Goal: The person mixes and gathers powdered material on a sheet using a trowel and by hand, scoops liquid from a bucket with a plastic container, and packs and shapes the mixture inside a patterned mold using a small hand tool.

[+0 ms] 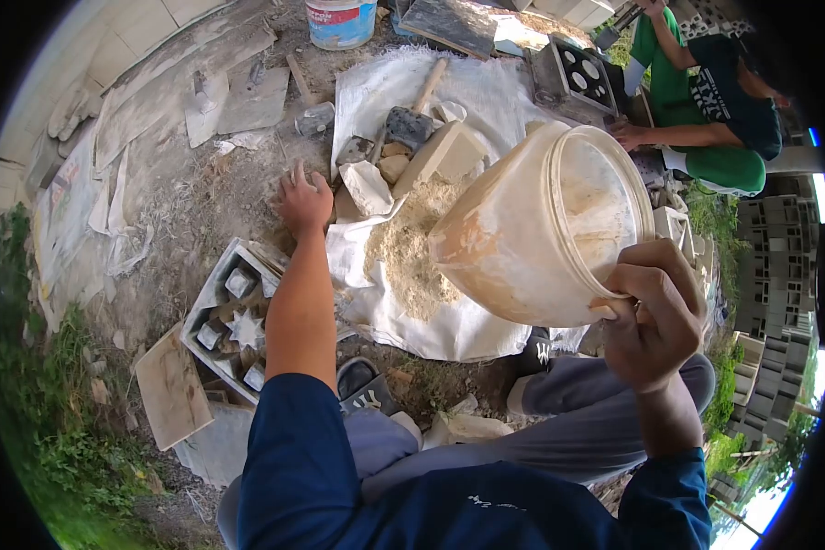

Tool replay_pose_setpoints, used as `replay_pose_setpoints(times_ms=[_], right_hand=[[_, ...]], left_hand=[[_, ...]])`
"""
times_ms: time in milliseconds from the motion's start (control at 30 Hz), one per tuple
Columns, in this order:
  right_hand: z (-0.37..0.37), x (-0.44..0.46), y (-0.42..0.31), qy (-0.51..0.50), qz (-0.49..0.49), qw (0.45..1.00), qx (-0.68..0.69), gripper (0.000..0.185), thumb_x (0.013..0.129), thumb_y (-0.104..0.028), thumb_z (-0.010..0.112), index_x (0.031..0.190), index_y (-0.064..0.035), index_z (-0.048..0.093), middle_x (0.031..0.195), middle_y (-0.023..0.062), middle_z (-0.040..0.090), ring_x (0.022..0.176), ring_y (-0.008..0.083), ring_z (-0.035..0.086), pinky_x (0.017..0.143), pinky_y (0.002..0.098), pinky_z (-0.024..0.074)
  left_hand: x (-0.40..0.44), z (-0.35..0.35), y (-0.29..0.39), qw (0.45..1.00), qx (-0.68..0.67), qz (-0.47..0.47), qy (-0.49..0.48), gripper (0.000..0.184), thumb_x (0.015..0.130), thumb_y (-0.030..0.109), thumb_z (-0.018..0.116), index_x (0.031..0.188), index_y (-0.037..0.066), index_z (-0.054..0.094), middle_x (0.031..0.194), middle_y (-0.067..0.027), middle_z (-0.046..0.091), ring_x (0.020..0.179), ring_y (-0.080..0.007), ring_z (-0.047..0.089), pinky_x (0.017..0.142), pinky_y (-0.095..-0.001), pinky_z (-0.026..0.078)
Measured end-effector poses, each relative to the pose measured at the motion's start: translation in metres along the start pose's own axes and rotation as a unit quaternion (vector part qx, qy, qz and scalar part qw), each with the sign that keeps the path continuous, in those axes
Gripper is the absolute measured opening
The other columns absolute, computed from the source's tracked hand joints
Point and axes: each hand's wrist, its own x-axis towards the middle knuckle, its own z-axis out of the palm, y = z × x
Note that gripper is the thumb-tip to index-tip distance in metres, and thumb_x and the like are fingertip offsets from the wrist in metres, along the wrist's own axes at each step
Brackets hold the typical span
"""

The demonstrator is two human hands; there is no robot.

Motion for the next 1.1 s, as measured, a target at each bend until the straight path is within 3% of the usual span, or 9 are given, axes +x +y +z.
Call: replay_pose_setpoints(times_ms=[333, 467, 500, 633, 667, 733, 867, 1033, 1100], right_hand=[[0.026, 0.013, 0.003, 0.027, -0.014, 0.999, 0.025, 0.022, 0.071, -0.006, 0.084, 0.084, 0.0019, 0.068, 0.078, 0.0127, 0.062, 0.066, 0.0244, 0.062, 0.056, 0.0339, 0.0487], [0.047, 0.014, 0.019, -0.075, 0.041, 0.994, 0.062, 0.017, 0.076, 0.000, 0.080, 0.088, 0.0019, 0.069, 0.082, 0.0123, 0.063, 0.068, 0.0276, 0.064, 0.060, 0.0358, 0.0515], [0.052, 0.016, 0.029, -0.071, 0.057, 0.993, 0.075, 0.012, 0.084, -0.001, 0.075, 0.089, 0.0045, 0.065, 0.085, 0.0104, 0.062, 0.065, 0.0171, 0.056, 0.058, 0.0278, 0.0453], [0.054, 0.061, 0.062, -0.049, 0.139, 0.983, 0.106, 0.026, 0.101, -0.016, 0.067, 0.093, 0.0086, 0.063, 0.087, 0.0066, 0.057, 0.068, 0.0057, 0.051, 0.054, 0.0231, 0.0405], [0.064, 0.080, 0.071, 0.009, 0.160, 0.976, 0.147, 0.026, 0.096, -0.021, 0.075, 0.091, 0.0039, 0.069, 0.072, 0.0050, 0.056, 0.058, 0.0057, 0.043, 0.051, 0.0245, 0.0338], [0.071, 0.120, 0.086, -0.024, 0.221, 0.968, 0.113, 0.029, 0.099, -0.026, 0.072, 0.097, 0.0028, 0.072, 0.071, 0.0065, 0.060, 0.058, 0.0086, 0.047, 0.053, 0.0266, 0.0386], [0.108, 0.203, 0.140, -0.025, 0.186, 0.971, 0.146, 0.037, 0.102, -0.030, 0.068, 0.097, 0.0065, 0.069, 0.066, 0.0007, 0.062, 0.054, 0.0064, 0.054, 0.056, 0.0221, 0.0471], [0.161, 0.312, 0.187, 0.087, 0.067, 0.986, 0.122, 0.048, 0.096, -0.040, 0.071, 0.080, 0.0048, 0.066, 0.058, 0.0019, 0.056, 0.056, 0.0164, 0.043, 0.054, 0.0391, 0.0384], [0.182, 0.351, 0.202, 0.119, 0.063, 0.986, 0.094, 0.047, 0.095, -0.039, 0.072, 0.079, 0.0043, 0.066, 0.057, 0.0059, 0.054, 0.056, 0.0162, 0.043, 0.053, 0.0379, 0.0374]], left_hand=[[-0.002, -0.002, -0.002, 1.000, -0.013, -0.016, -0.003, 0.057, 0.098, 0.042, 0.048, 0.152, 0.023, 0.048, 0.149, -0.0188, 0.050, 0.143, -0.0366, 0.044, 0.115, -0.0706, 0.026], [-0.003, 0.000, 0.002, 1.000, -0.019, -0.017, -0.009, 0.056, 0.098, 0.041, 0.047, 0.150, 0.022, 0.050, 0.148, -0.0175, 0.050, 0.143, -0.0365, 0.044, 0.115, -0.0708, 0.026], [-0.001, -0.001, 0.001, 1.000, -0.021, -0.016, -0.005, 0.055, 0.098, 0.041, 0.047, 0.149, 0.022, 0.051, 0.148, -0.0170, 0.050, 0.143, -0.0364, 0.044, 0.115, -0.0709, 0.026], [-0.002, -0.002, 0.002, 1.000, 0.018, -0.018, -0.018, 0.055, 0.098, 0.040, 0.047, 0.149, 0.021, 0.051, 0.151, -0.0162, 0.048, 0.144, -0.0360, 0.042, 0.114, -0.0707, 0.028], [-0.004, -0.004, 0.005, 0.999, 0.019, -0.018, -0.019, 0.055, 0.098, 0.040, 0.047, 0.149, 0.021, 0.051, 0.151, -0.0162, 0.048, 0.144, -0.0360, 0.042, 0.114, -0.0707, 0.028], [-0.001, -0.010, 0.010, 0.999, 0.030, -0.018, -0.026, 0.055, 0.099, 0.040, 0.046, 0.150, 0.020, 0.050, 0.155, -0.0158, 0.045, 0.146, -0.0357, 0.040, 0.114, -0.0707, 0.028], [0.003, -0.007, 0.008, 0.997, 0.047, -0.024, -0.060, 0.057, 0.100, 0.039, 0.044, 0.155, 0.022, 0.043, 0.162, -0.0152, 0.036, 0.153, -0.0372, 0.029, 0.118, -0.0715, 0.021], [0.007, -0.004, 0.009, 0.996, 0.052, -0.029, -0.063, 0.057, 0.099, 0.036, 0.048, 0.155, 0.025, 0.043, 0.163, -0.0152, 0.034, 0.153, -0.0371, 0.029, 0.117, -0.0722, 0.022], [0.008, -0.004, 0.011, 0.995, 0.073, -0.028, -0.066, 0.058, 0.099, 0.034, 0.050, 0.155, 0.024, 0.043, 0.163, -0.0159, 0.035, 0.153, -0.0387, 0.029, 0.117, -0.0731, 0.021]])
